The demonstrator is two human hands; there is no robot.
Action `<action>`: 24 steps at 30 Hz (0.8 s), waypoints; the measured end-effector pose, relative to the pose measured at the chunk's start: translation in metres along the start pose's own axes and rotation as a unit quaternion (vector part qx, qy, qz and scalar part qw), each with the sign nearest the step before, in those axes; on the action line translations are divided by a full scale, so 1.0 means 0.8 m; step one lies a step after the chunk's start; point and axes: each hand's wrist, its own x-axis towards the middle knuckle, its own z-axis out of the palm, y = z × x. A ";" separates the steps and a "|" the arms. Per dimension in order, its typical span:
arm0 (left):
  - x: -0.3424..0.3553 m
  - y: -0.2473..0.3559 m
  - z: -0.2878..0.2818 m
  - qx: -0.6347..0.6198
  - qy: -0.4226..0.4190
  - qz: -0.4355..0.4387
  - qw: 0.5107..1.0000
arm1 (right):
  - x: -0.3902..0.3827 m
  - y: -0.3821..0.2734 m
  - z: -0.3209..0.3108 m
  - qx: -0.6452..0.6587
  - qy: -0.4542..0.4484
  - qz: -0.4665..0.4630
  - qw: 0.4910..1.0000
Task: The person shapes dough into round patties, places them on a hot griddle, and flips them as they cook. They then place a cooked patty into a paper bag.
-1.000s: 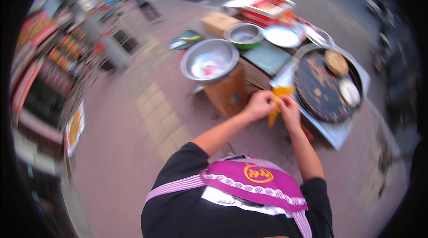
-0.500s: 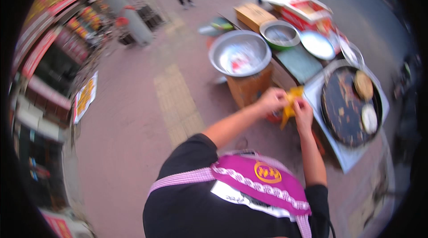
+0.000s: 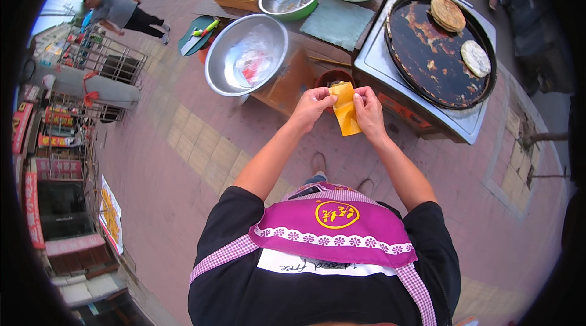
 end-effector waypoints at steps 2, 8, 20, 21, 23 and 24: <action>0.012 -0.014 0.003 -0.021 -0.006 -0.005 1.000 | -0.002 0.016 -0.004 0.096 -0.027 0.030 0.995; 0.049 -0.065 0.018 0.065 -0.021 -0.058 0.996 | -0.015 0.056 -0.027 0.187 -0.007 0.120 0.975; 0.069 -0.079 0.038 0.252 -0.129 0.241 0.928 | -0.052 0.042 -0.063 -0.205 0.104 -0.283 0.931; 0.069 -0.077 0.039 0.245 -0.132 0.236 0.931 | -0.052 0.039 -0.065 -0.212 0.100 -0.284 0.930; 0.069 -0.073 0.040 0.233 -0.135 0.229 0.935 | -0.052 0.034 -0.067 -0.213 0.093 -0.291 0.928; 0.069 -0.073 0.039 0.230 -0.135 0.223 0.938 | -0.051 0.032 -0.066 -0.219 0.093 -0.290 0.927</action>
